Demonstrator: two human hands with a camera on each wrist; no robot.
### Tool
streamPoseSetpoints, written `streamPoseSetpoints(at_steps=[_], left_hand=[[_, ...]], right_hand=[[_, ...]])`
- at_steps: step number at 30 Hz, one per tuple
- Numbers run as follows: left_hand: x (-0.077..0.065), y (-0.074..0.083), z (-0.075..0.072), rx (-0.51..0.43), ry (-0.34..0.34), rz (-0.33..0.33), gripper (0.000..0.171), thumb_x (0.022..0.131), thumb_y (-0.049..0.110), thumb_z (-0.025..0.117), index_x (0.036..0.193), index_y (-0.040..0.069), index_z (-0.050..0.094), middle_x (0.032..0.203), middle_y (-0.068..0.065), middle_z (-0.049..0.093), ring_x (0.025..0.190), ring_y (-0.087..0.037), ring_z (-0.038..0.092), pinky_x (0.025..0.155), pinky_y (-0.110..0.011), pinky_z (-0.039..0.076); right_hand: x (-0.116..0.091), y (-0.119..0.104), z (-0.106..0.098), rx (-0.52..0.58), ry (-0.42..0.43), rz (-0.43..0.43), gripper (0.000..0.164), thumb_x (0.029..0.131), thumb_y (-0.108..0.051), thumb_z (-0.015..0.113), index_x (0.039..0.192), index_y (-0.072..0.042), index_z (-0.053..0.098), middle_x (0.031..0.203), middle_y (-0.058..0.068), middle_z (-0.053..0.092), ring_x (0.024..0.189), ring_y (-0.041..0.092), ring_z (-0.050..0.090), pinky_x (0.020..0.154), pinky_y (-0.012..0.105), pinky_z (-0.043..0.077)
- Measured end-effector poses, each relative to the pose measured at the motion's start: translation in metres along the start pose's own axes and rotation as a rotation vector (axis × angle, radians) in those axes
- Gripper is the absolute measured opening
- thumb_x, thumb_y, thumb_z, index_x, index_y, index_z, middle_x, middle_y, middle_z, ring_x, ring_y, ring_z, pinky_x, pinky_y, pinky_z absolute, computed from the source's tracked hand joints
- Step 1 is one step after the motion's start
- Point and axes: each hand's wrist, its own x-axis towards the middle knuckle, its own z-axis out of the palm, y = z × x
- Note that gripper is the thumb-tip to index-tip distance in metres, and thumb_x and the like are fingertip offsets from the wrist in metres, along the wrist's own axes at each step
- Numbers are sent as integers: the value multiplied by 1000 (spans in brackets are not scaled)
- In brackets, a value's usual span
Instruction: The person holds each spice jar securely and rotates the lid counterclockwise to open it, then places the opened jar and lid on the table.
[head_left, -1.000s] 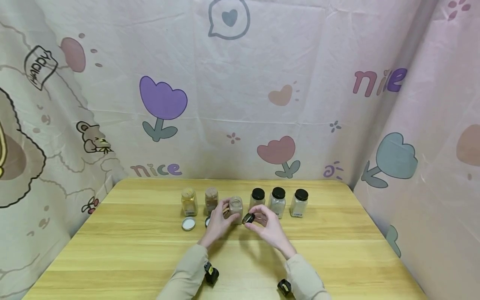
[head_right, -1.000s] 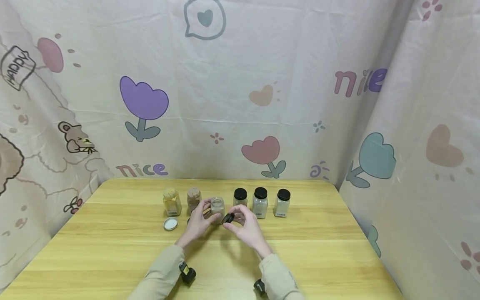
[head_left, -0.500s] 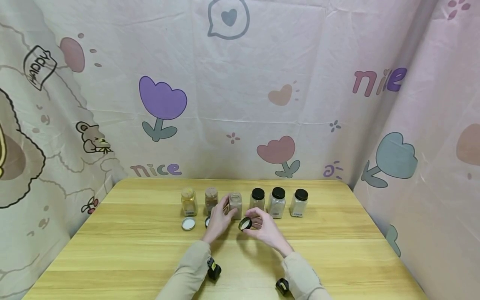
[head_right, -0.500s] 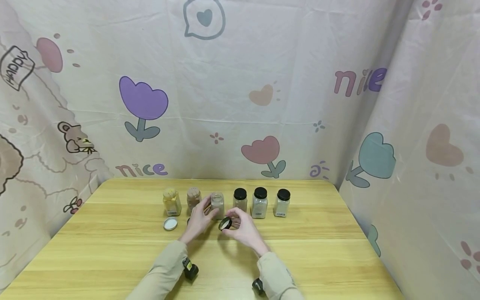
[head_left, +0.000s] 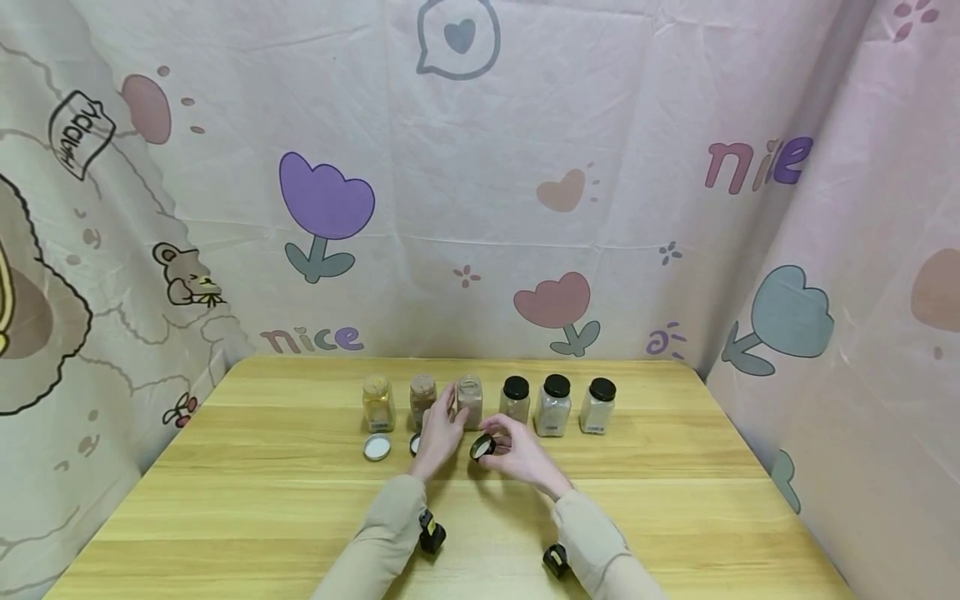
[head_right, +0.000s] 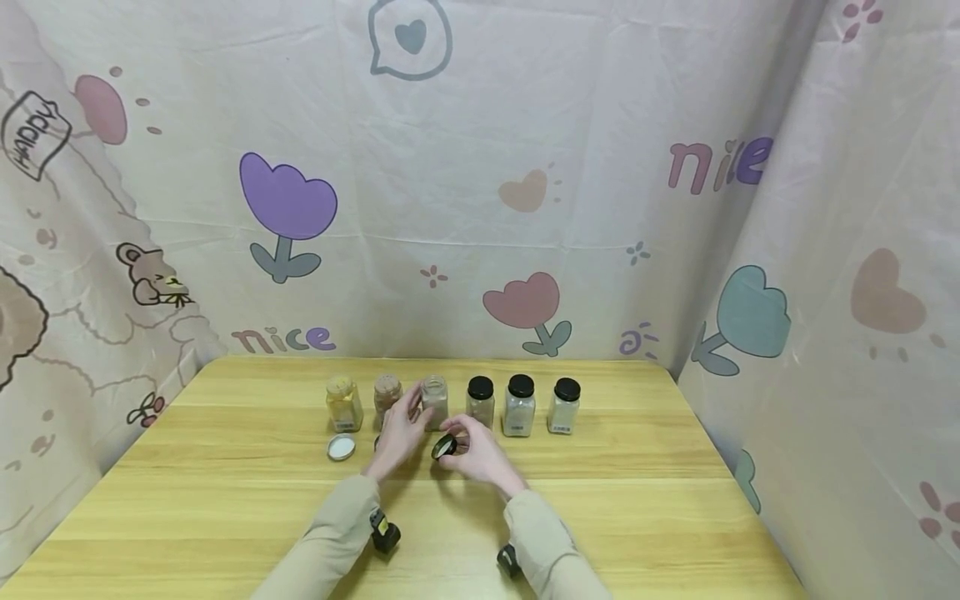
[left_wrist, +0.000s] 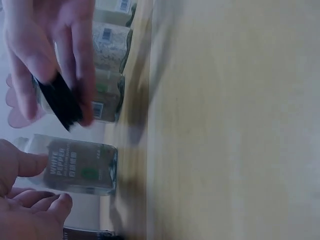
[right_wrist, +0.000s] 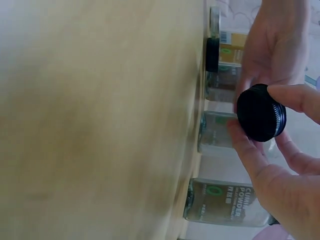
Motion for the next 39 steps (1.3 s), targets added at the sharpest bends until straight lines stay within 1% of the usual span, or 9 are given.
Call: streamPoseSetpoints(at_steps=[4,10,13,18,24,30,33,36,39], left_hand=[[-11,4,-6,-11,10,-34,54,99,7,57,149,-7,40,145,-31,48,131,-46,54,111,-54,46],[-20,2,-17,-61,21,10,45,100,1,53,144,-10,46,143,-31,52,128,-45,57,107,-51,51],[-24,0,-22,-69,3,16,44,100,0,52,141,-12,47,142,-32,52,129,-45,57,106,-49,51],[-27,-4,-25,-71,-38,-7,45,98,-3,53,141,-13,46,143,-32,51,131,-46,55,108,-48,50],[-30,-6,-29,-47,-55,-5,46,96,-3,54,141,-13,47,140,-32,54,128,-45,58,105,-48,52],[-30,-9,-30,-33,-57,-17,48,95,-3,55,142,-11,48,140,-30,55,128,-44,58,106,-46,53],[-31,-10,-31,-33,-54,-2,47,94,-5,55,140,-12,49,139,-31,55,127,-45,59,105,-46,53],[-32,-10,-31,-53,-55,-7,47,94,-6,54,140,-13,48,139,-32,55,128,-45,58,106,-46,52],[-33,-9,-31,-66,-57,-23,47,95,-6,53,141,-13,48,140,-32,55,129,-45,57,107,-46,51]], right_hand=[[7,1,2,-36,-32,34,54,81,3,74,130,4,53,126,28,59,115,45,66,101,46,58],[18,0,4,-117,-45,55,53,81,1,75,130,1,55,127,26,60,115,43,66,101,51,57],[23,2,4,-146,-57,57,52,81,2,75,129,2,56,128,27,60,115,44,65,103,53,55],[31,6,6,-280,-77,15,49,79,0,78,125,2,59,127,24,65,113,40,67,101,52,56],[36,5,8,-448,-80,-57,48,78,0,79,122,3,61,121,21,69,108,35,67,96,48,58],[36,4,12,-613,-40,-144,47,77,-1,81,119,1,62,115,19,70,107,33,68,95,48,58],[33,2,13,-677,-4,-168,44,79,-5,80,119,-1,63,114,18,71,104,31,67,92,49,57],[29,-2,11,-664,41,-179,37,82,-6,79,117,-2,66,112,16,73,95,27,69,84,41,58],[26,-4,8,-589,109,-214,30,84,-4,77,112,-1,68,103,15,74,82,24,69,71,28,58]])
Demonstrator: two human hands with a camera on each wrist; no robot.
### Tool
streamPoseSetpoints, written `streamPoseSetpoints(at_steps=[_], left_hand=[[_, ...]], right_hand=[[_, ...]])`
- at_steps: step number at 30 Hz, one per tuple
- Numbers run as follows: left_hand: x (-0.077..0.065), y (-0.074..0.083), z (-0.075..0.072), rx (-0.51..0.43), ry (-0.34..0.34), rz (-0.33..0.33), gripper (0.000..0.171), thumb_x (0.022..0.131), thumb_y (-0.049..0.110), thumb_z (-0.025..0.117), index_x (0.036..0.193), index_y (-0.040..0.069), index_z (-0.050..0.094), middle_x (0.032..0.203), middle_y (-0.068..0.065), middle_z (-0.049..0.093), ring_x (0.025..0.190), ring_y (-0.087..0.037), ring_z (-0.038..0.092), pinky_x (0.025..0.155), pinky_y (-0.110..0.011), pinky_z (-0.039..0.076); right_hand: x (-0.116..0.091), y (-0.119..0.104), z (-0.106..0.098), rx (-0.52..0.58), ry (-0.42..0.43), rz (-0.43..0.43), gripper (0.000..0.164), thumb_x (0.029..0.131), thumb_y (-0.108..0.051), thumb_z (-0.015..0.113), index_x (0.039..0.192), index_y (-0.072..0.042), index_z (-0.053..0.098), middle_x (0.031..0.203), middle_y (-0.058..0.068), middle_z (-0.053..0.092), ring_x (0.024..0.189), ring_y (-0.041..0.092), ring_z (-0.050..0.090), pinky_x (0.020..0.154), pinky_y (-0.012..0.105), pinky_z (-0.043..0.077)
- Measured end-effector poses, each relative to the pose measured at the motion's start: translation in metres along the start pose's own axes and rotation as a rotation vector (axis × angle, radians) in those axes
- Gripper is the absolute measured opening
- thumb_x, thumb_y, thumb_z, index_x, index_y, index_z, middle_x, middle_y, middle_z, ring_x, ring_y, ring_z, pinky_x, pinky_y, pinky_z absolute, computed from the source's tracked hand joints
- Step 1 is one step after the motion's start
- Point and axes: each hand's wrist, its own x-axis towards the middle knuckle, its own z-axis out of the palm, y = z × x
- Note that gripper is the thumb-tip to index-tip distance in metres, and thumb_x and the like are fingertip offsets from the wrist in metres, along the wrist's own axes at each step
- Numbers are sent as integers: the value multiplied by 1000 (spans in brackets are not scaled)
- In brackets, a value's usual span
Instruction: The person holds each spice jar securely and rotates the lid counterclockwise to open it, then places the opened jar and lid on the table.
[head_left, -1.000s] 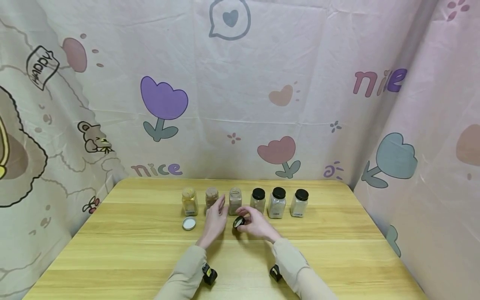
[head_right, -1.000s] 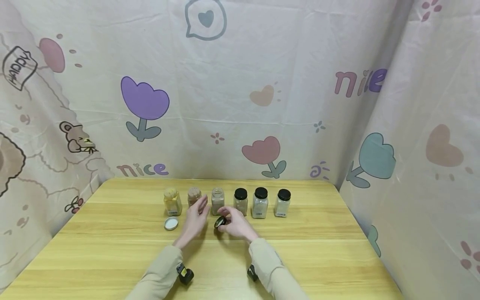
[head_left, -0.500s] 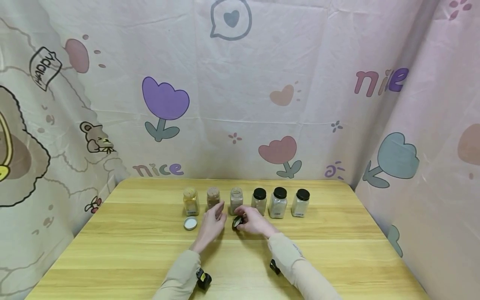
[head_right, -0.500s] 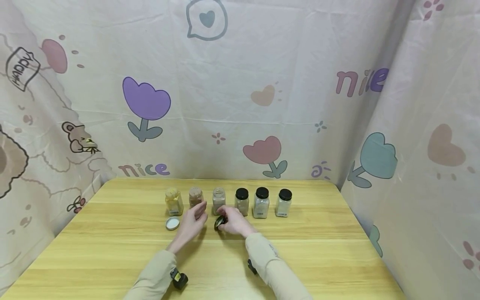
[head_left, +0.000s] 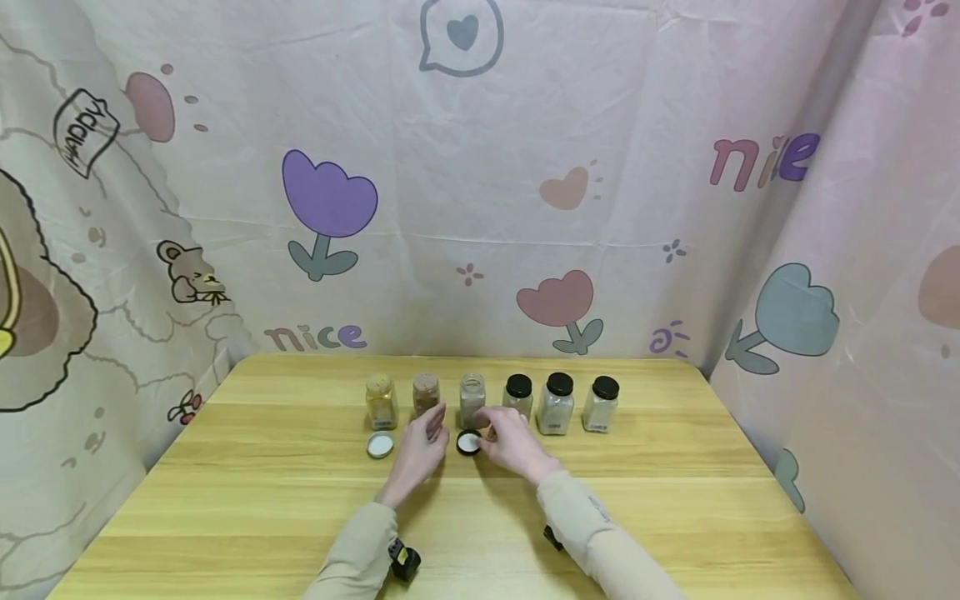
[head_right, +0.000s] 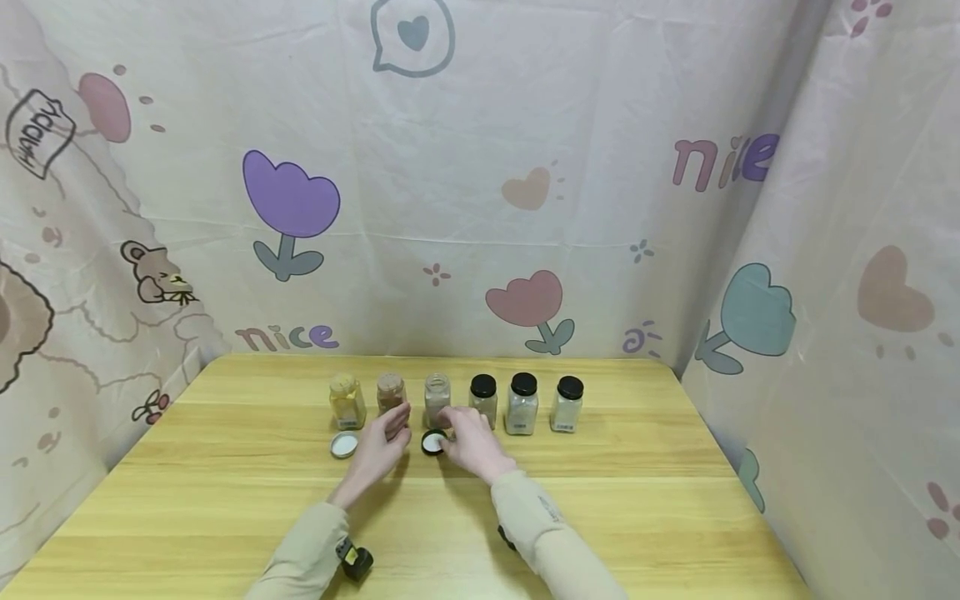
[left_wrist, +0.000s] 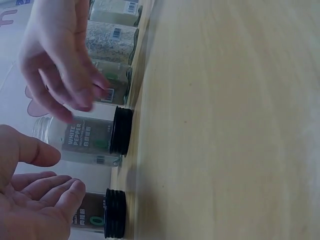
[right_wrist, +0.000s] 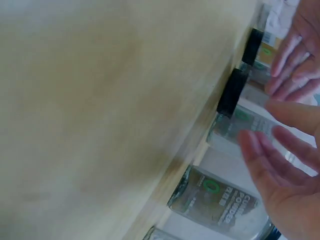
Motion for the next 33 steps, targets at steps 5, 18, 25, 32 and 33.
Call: streamPoseSetpoints(at_steps=[5,18,25,32,33], left_hand=[[-2,1,1,-8,-9,-16,47,95,-5,53,141,-12,47,141,-31,54,130,-44,57,108,-46,50],[-5,-2,2,-41,4,-2,47,95,-5,53,141,-14,47,140,-32,55,129,-45,57,108,-47,51],[-6,-1,2,-48,8,3,46,95,-6,53,140,-14,48,140,-32,55,128,-45,58,107,-46,51],[-6,-2,2,-58,8,3,47,94,-7,53,140,-13,47,140,-32,54,129,-45,57,107,-46,51],[-7,-2,2,-59,8,3,48,94,-6,53,140,-13,47,140,-32,54,129,-45,57,108,-46,51]], right_hand=[[-2,4,-4,166,225,-34,26,81,0,79,105,2,70,89,16,68,72,25,63,62,22,55],[-6,12,-11,466,544,-75,61,79,6,74,136,-10,58,148,14,51,139,35,41,120,60,27],[-5,19,-11,485,388,40,87,77,8,68,154,-13,33,168,11,17,154,39,16,121,73,17],[-1,25,-11,496,273,201,100,81,9,66,160,-24,14,169,13,9,156,37,11,124,68,16],[0,26,-11,493,265,212,101,81,10,65,160,-24,12,169,14,9,156,37,12,125,67,16]])
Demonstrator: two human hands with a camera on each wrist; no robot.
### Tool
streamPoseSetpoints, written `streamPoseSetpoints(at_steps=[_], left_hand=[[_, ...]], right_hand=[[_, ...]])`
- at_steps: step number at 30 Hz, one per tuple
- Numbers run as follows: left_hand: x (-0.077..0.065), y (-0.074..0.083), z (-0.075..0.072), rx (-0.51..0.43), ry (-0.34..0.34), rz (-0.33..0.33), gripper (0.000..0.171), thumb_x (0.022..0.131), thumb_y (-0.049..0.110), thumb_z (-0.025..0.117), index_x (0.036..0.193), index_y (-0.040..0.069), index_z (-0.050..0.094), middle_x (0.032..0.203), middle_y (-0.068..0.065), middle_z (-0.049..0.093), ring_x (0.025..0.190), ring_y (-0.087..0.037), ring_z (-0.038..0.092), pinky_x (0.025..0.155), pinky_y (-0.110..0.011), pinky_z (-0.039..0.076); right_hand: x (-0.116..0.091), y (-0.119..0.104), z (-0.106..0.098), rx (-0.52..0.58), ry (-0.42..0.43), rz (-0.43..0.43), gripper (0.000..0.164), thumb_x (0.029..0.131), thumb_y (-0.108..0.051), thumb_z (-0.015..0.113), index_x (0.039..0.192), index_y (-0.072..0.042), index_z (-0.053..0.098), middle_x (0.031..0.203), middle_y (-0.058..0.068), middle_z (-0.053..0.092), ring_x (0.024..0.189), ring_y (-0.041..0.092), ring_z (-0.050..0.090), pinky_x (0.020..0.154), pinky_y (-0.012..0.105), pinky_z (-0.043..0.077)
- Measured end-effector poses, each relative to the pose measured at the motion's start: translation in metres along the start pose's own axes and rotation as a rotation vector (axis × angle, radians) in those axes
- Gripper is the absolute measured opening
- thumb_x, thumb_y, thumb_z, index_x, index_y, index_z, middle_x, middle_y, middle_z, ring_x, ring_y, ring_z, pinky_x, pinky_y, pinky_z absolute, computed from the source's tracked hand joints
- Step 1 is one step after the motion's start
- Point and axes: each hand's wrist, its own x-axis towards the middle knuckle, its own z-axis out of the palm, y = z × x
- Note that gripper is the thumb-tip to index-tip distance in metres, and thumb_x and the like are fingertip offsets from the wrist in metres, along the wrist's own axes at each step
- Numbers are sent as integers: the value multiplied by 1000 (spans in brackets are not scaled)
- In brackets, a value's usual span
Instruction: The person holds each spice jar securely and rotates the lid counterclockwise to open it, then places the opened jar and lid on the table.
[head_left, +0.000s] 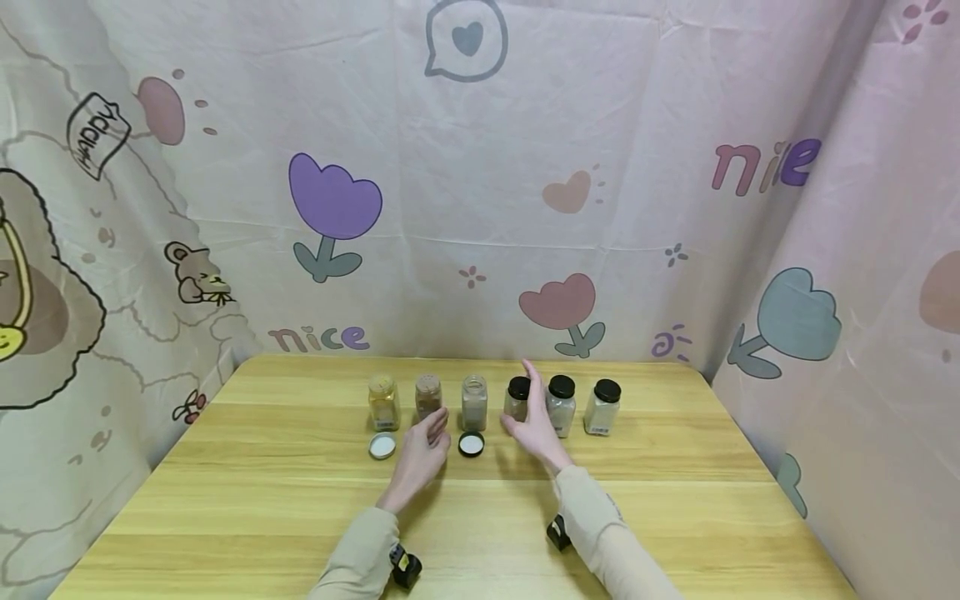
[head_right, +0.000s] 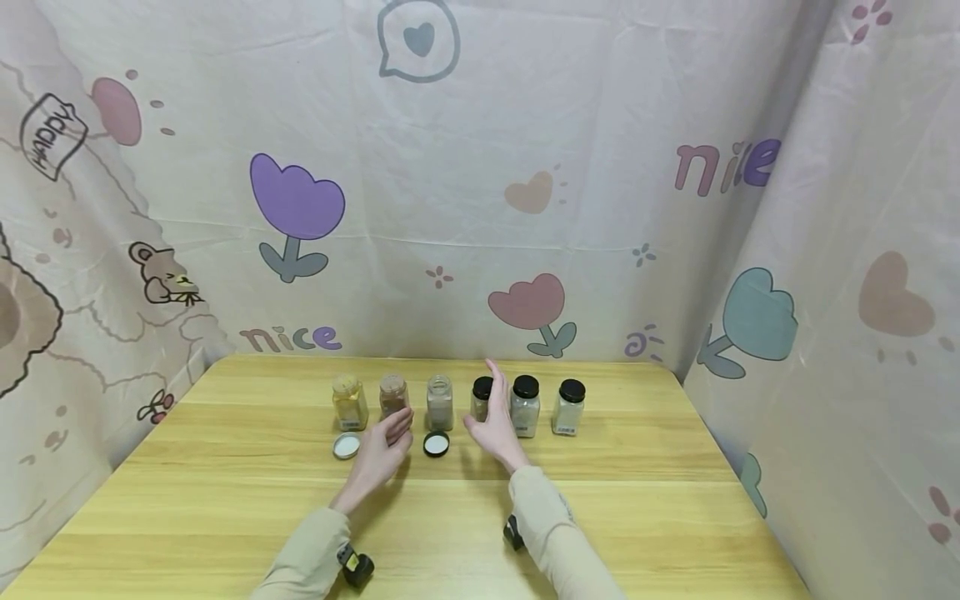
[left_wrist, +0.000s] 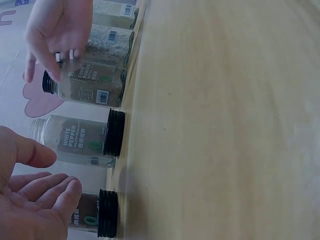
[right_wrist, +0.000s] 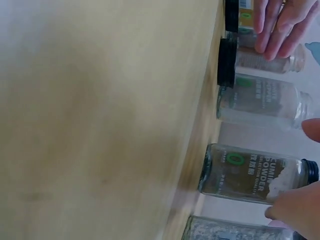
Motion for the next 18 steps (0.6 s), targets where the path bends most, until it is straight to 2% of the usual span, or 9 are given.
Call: streamPoseSetpoints(at_steps=[8,13,16,18], left_hand=[[0,0,1,13,8,8,47,93,-7,54,139,-14,48,139,-32,55,128,-45,58,106,-45,52],[0,-1,3,12,-6,11,46,94,-7,54,139,-14,48,139,-32,56,128,-45,59,105,-44,53],[0,-1,4,2,-8,10,46,94,-7,53,139,-14,48,139,-33,55,128,-45,58,106,-45,52],[0,-1,5,-7,-4,5,46,94,-7,54,139,-14,48,139,-33,55,128,-45,58,106,-45,52]], right_hand=[[5,4,-2,-71,-3,91,99,78,18,54,160,-17,10,168,19,13,153,43,18,122,65,28],[3,5,-3,-139,-35,94,92,84,15,58,159,-10,13,167,22,17,152,45,21,122,64,28],[0,6,-3,-176,-69,80,86,84,12,64,157,-4,20,164,26,23,150,47,24,123,64,25],[-3,5,-4,-204,-86,64,81,84,9,67,153,0,27,159,29,30,147,48,30,122,65,27]])
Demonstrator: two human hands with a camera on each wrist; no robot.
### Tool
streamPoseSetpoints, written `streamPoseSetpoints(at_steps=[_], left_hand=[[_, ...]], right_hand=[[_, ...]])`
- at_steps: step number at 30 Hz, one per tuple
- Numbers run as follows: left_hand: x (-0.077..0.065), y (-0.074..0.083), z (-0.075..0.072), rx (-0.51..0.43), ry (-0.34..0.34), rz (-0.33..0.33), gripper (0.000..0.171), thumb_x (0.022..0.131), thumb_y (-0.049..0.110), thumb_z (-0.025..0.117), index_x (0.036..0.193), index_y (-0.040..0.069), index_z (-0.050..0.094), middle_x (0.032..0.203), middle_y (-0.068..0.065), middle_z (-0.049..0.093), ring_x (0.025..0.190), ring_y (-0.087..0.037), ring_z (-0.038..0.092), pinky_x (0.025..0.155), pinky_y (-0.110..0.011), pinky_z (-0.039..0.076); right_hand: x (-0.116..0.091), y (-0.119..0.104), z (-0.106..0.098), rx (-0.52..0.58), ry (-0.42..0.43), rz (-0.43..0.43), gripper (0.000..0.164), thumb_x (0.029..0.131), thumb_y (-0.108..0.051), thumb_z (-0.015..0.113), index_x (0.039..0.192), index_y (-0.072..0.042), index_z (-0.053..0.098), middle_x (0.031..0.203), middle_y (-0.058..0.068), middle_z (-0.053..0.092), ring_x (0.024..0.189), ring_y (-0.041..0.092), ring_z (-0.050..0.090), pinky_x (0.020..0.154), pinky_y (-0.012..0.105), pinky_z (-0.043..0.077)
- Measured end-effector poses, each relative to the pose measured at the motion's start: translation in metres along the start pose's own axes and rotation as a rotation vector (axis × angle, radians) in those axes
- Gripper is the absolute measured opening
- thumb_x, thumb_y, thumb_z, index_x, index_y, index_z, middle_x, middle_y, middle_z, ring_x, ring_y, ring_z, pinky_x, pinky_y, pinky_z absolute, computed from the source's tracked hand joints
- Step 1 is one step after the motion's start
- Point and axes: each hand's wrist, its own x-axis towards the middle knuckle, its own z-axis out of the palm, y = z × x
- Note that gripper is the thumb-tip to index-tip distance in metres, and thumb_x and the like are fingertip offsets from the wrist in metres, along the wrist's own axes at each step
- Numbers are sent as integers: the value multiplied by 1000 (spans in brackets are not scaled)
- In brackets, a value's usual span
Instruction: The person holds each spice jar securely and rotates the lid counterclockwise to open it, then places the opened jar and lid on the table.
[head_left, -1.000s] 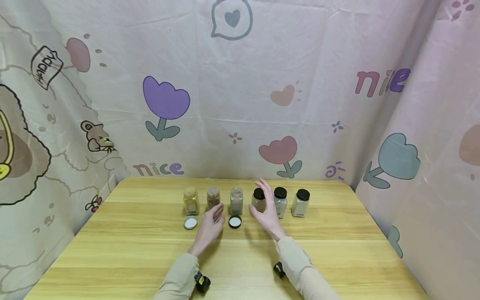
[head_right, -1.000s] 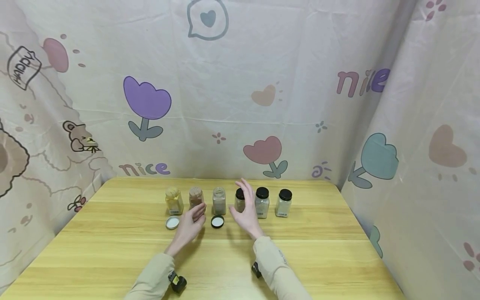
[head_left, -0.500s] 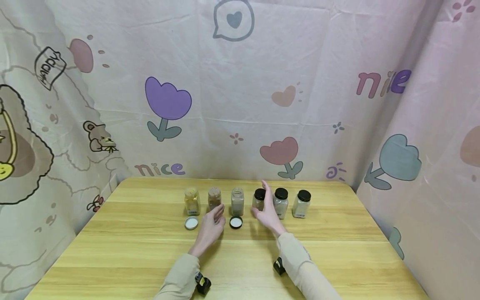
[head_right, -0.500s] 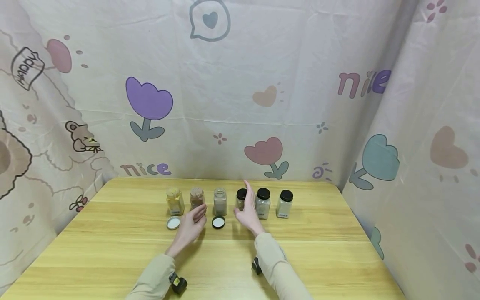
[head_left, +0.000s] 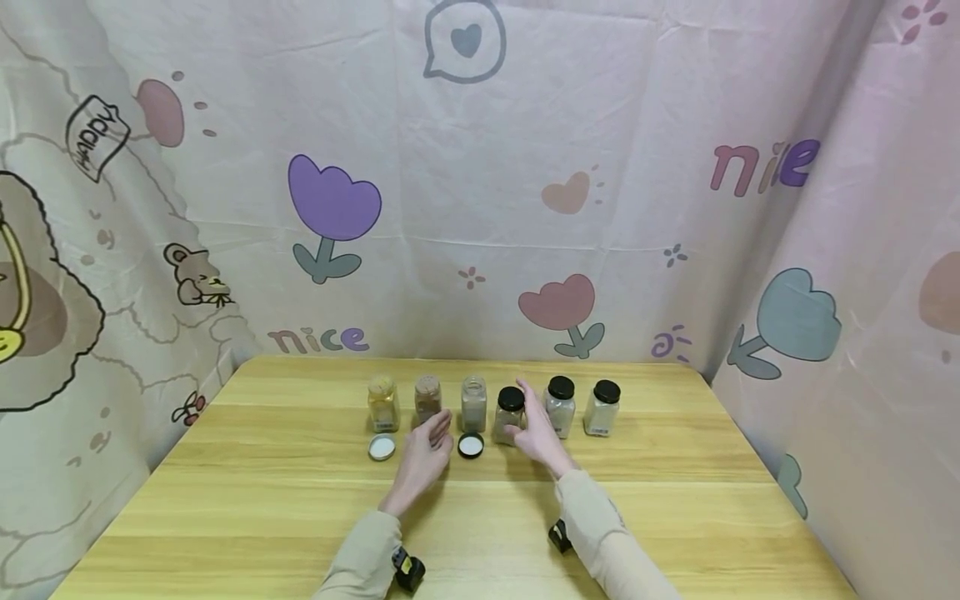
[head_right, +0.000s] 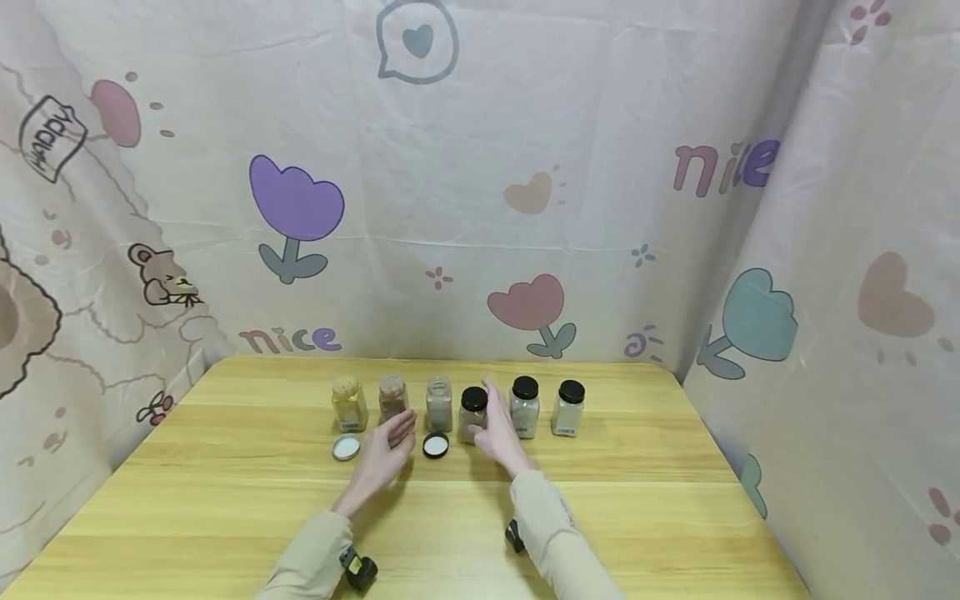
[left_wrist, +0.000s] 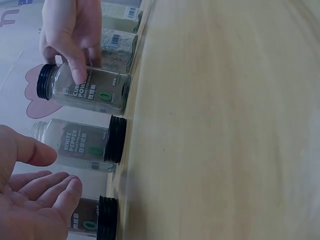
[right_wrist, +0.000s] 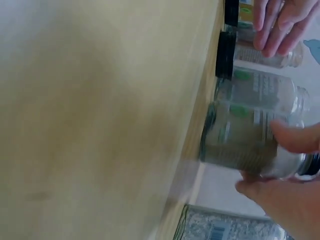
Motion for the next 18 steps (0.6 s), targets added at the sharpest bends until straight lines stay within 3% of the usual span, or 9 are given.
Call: streamPoseSetpoints(at_steps=[4,10,18], left_hand=[[-1,1,0,-27,4,-3,47,94,-8,53,140,-15,47,140,-33,54,130,-45,56,107,-46,51],[-3,4,0,-58,2,5,47,95,-8,53,141,-14,46,142,-33,53,131,-46,55,109,-48,49],[-6,12,3,-136,-3,76,45,97,-3,59,140,-9,50,138,-28,59,128,-43,58,110,-40,50]], right_hand=[[-4,0,-3,-12,-23,0,72,84,6,71,147,1,37,149,30,43,138,48,43,117,65,37],[-11,1,-8,130,-54,29,67,77,12,76,136,1,46,126,24,55,116,42,61,106,56,52],[-25,-2,-18,221,-150,57,63,74,7,80,129,4,50,126,23,59,116,37,64,107,53,52]])
